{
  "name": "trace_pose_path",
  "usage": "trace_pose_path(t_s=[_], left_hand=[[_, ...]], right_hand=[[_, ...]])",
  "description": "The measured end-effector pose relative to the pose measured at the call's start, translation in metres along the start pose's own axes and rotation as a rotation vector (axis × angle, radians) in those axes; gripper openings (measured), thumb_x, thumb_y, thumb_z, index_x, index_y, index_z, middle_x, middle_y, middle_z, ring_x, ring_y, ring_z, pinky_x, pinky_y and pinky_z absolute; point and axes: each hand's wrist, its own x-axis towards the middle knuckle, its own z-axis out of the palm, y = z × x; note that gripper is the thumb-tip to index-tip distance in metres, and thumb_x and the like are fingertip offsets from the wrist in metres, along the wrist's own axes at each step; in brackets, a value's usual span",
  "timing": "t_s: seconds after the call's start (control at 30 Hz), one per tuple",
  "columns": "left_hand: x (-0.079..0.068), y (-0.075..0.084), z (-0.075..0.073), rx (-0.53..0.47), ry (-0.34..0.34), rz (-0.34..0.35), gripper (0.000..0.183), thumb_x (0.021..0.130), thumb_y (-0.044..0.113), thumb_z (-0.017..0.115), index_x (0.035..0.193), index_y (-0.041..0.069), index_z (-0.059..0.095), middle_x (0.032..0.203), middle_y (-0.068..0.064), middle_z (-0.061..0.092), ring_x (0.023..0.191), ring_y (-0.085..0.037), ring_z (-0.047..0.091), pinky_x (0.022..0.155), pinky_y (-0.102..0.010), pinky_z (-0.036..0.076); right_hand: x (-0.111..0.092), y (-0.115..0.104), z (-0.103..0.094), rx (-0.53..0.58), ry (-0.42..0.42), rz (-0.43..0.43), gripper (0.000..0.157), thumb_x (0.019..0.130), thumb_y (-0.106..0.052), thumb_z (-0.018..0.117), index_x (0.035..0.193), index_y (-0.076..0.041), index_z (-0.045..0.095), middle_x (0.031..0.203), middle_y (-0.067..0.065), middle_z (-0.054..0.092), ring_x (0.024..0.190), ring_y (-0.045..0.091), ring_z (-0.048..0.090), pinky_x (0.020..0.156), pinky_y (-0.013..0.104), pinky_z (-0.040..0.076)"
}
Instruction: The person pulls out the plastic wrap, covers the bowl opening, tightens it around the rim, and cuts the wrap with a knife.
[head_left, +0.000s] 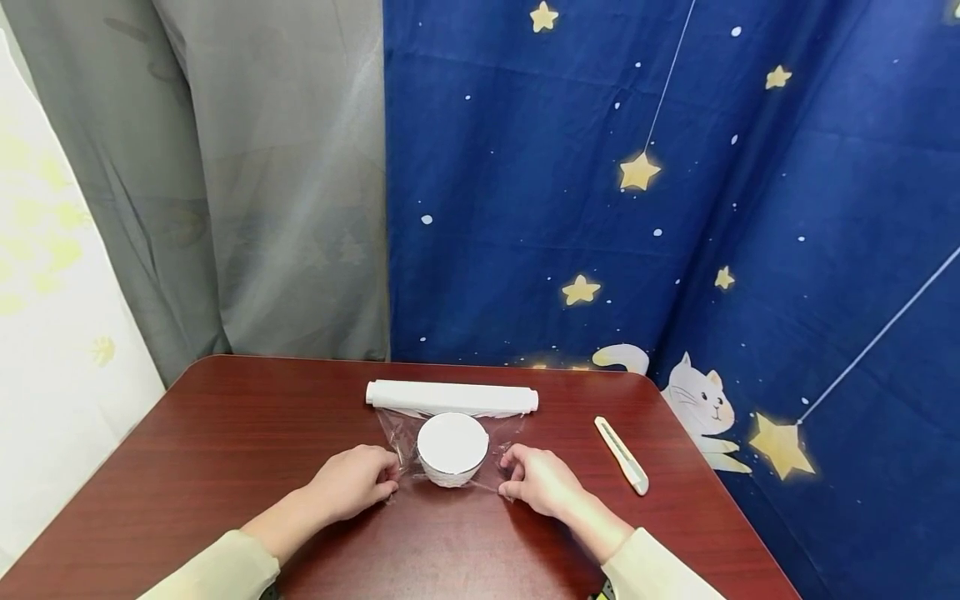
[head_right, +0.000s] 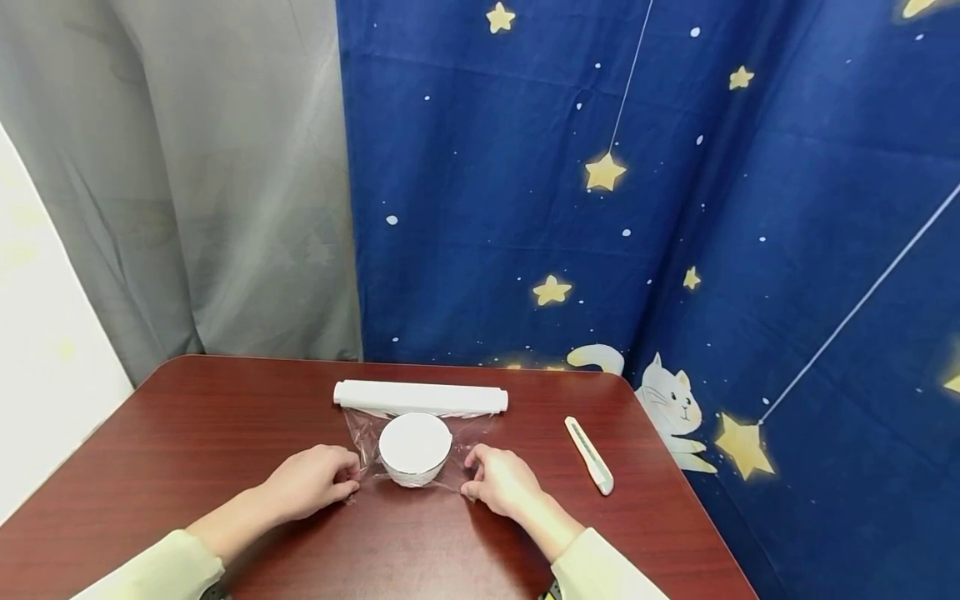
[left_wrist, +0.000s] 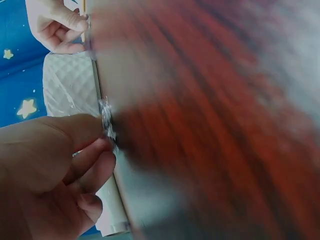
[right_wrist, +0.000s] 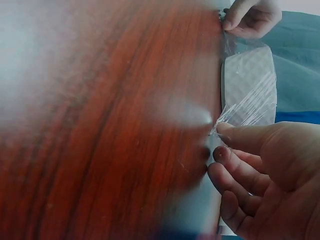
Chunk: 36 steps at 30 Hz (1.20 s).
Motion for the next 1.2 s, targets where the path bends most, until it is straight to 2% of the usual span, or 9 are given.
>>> trace_pose_path(t_s=[0.13, 0.27, 0.43, 0.53, 0.63, 0.73, 0.9, 1.03, 1.2], left_hand=[[0.004, 0.000, 0.003, 0.027, 0.038, -0.015, 0.032, 0.085, 0.019, 0.088, 0.073, 0.032, 0.062, 0.076, 0.016, 0.055, 0.069, -0.002, 0.050, 0.059, -0.027, 0.042], [0.007, -0.002, 0.006, -0.041, 0.062, -0.080, 0.031, 0.084, 0.016, 0.088, 0.070, 0.032, 0.065, 0.079, 0.011, 0.053, 0.069, -0.002, 0.048, 0.059, -0.027, 0.043], [0.013, -0.005, 0.010, -0.173, 0.094, -0.145, 0.026, 0.083, 0.014, 0.084, 0.068, 0.028, 0.069, 0.070, 0.015, 0.057, 0.064, -0.001, 0.049, 0.060, -0.030, 0.045], [0.018, -0.005, 0.009, -0.343, 0.045, -0.196, 0.018, 0.085, 0.008, 0.080, 0.072, 0.018, 0.074, 0.061, 0.012, 0.064, 0.056, 0.000, 0.056, 0.056, -0.028, 0.050], [0.023, -0.002, 0.006, -0.599, -0.033, -0.320, 0.009, 0.088, -0.002, 0.075, 0.081, 0.003, 0.078, 0.065, 0.001, 0.070, 0.057, -0.005, 0.066, 0.057, -0.026, 0.058], [0.029, 0.000, 0.006, -0.837, -0.064, -0.467, 0.010, 0.093, -0.005, 0.067, 0.095, -0.009, 0.077, 0.075, -0.008, 0.073, 0.064, -0.010, 0.072, 0.063, -0.027, 0.063], [0.040, 0.003, 0.009, -1.136, -0.048, -0.651, 0.034, 0.108, 0.011, 0.051, 0.109, -0.017, 0.071, 0.084, -0.014, 0.077, 0.071, -0.014, 0.077, 0.069, -0.028, 0.066], [0.047, 0.004, 0.013, -1.246, -0.030, -0.720, 0.050, 0.115, 0.028, 0.047, 0.110, -0.016, 0.068, 0.082, -0.015, 0.078, 0.072, -0.018, 0.078, 0.067, -0.031, 0.066], [0.054, 0.009, 0.017, -1.255, -0.045, -0.735, 0.047, 0.115, 0.032, 0.054, 0.108, -0.011, 0.071, 0.077, -0.011, 0.077, 0.070, -0.017, 0.078, 0.066, -0.031, 0.066]], right_hand=[[0.006, 0.001, 0.002, 0.008, -0.010, -0.019, 0.017, 0.090, -0.014, 0.088, 0.096, -0.017, 0.072, 0.072, -0.013, 0.068, 0.066, -0.001, 0.057, 0.068, 0.027, 0.046], [0.010, 0.002, 0.004, 0.012, 0.011, -0.033, 0.014, 0.089, -0.011, 0.087, 0.084, -0.019, 0.076, 0.074, -0.012, 0.068, 0.072, 0.000, 0.056, 0.072, 0.026, 0.047], [0.016, 0.003, 0.006, 0.005, 0.055, -0.014, 0.014, 0.088, -0.015, 0.089, 0.080, -0.022, 0.081, 0.079, -0.009, 0.062, 0.079, 0.004, 0.052, 0.073, 0.028, 0.046], [0.019, 0.003, 0.007, 0.063, 0.043, 0.015, 0.012, 0.090, -0.015, 0.087, 0.082, -0.020, 0.080, 0.075, -0.008, 0.068, 0.070, 0.001, 0.055, 0.066, 0.025, 0.046], [0.022, 0.002, 0.008, 0.180, 0.013, 0.059, 0.009, 0.092, -0.008, 0.083, 0.084, -0.013, 0.079, 0.069, -0.003, 0.073, 0.061, 0.003, 0.059, 0.059, 0.023, 0.048], [0.026, -0.001, 0.008, 0.345, -0.002, 0.132, 0.005, 0.094, -0.001, 0.075, 0.092, -0.003, 0.079, 0.073, 0.006, 0.076, 0.061, 0.008, 0.065, 0.058, 0.024, 0.055], [0.034, -0.007, 0.012, 0.682, 0.010, 0.292, 0.027, 0.105, -0.009, 0.060, 0.110, 0.011, 0.076, 0.095, 0.021, 0.081, 0.077, 0.018, 0.077, 0.072, 0.033, 0.067], [0.041, -0.012, 0.016, 0.899, 0.032, 0.402, 0.042, 0.113, -0.024, 0.055, 0.120, 0.015, 0.071, 0.104, 0.022, 0.080, 0.083, 0.020, 0.079, 0.078, 0.036, 0.068], [0.046, -0.015, 0.021, 1.028, 0.027, 0.456, 0.044, 0.114, -0.030, 0.058, 0.122, 0.013, 0.065, 0.091, 0.010, 0.073, 0.076, 0.015, 0.075, 0.075, 0.033, 0.068]])
